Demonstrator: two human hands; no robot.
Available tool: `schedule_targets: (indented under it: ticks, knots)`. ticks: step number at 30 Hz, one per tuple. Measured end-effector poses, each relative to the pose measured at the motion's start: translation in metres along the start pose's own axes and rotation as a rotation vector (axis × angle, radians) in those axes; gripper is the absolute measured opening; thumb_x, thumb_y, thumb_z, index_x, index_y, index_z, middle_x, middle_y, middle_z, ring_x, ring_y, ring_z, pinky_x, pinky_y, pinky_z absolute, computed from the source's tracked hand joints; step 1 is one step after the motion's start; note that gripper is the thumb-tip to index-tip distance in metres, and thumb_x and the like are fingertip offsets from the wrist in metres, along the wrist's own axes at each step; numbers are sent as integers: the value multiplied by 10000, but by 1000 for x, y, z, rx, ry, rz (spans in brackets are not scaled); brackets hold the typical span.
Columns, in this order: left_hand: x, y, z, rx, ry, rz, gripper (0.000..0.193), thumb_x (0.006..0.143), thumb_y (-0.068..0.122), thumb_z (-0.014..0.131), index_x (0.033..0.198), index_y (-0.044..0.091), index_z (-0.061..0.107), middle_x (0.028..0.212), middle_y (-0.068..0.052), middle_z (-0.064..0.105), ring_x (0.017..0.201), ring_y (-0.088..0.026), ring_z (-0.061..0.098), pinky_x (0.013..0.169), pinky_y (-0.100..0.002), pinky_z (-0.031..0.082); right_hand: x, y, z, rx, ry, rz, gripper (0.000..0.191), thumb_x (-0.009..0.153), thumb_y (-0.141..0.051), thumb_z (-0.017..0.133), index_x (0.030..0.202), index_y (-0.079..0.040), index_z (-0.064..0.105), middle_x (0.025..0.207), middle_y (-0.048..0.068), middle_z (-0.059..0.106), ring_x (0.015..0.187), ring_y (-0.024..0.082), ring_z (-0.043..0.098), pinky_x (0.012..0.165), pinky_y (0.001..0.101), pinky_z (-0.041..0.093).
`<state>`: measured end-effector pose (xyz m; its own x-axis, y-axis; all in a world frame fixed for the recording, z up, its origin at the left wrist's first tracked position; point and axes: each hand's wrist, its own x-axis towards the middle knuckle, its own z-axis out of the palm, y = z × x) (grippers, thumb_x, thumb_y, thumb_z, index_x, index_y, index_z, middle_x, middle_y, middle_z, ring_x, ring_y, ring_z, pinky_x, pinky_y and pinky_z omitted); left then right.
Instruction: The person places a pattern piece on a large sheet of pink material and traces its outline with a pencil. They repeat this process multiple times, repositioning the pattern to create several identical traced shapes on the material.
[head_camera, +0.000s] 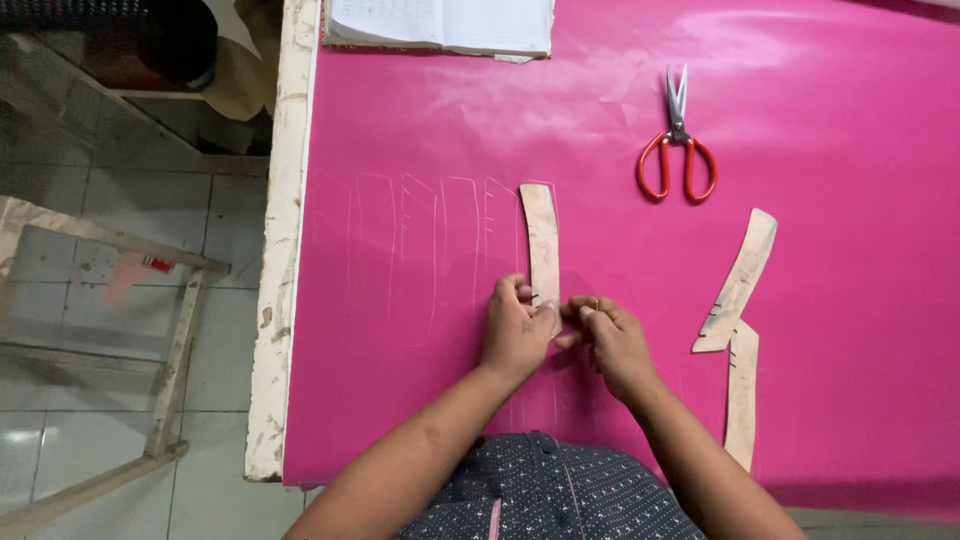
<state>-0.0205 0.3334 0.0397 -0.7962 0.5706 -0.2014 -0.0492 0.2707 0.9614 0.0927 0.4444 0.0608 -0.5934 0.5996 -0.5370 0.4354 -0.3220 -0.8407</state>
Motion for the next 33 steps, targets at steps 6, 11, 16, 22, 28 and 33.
schedule_targets:
  ticks: [6,11,16,22,28,33]
  knots:
    - [10,35,-7,357,-155,145,193,923,130,687,1092,47,731,1020,-141,682,944,-346,688,814,-455,548,3,5,-25,304,-112,124,342,994,-151,437,1202,50,620,1052,139,744,708,174,728,497,256,577]
    - [14,53,-20,435,-179,610,159,993,107,632,1103,61,737,1115,-96,643,947,-309,705,814,-441,576,-4,9,-87,975,-710,97,483,1136,-356,559,1163,122,628,853,155,711,617,147,679,426,218,462]
    - [26,42,-21,529,-264,680,447,972,140,618,1406,41,580,1507,-191,429,1307,-364,539,1075,-470,470,-4,19,-88,166,-96,166,293,934,-156,683,1167,24,692,808,63,693,620,107,597,493,221,457]
    - [-4,3,-16,819,-420,593,716,925,350,628,1532,49,395,1606,-229,253,1511,-355,216,1227,-563,96,4,30,-57,-201,132,-74,398,937,-193,669,1279,9,658,1022,96,777,892,157,724,797,304,585]
    - [-43,-13,-22,1025,-382,682,576,1019,418,397,1516,127,400,1622,-101,302,1511,-248,211,1228,-525,63,-8,36,-54,-459,219,-366,436,935,-284,714,1275,-17,657,1134,143,741,1019,214,722,883,334,572]
    - [-57,-1,-21,1102,-385,614,545,1037,410,325,1496,134,423,1624,-81,315,1527,-229,215,1259,-495,65,-48,47,-58,-682,348,-431,394,938,-304,698,1255,-73,671,1141,132,671,1023,271,681,875,396,556]
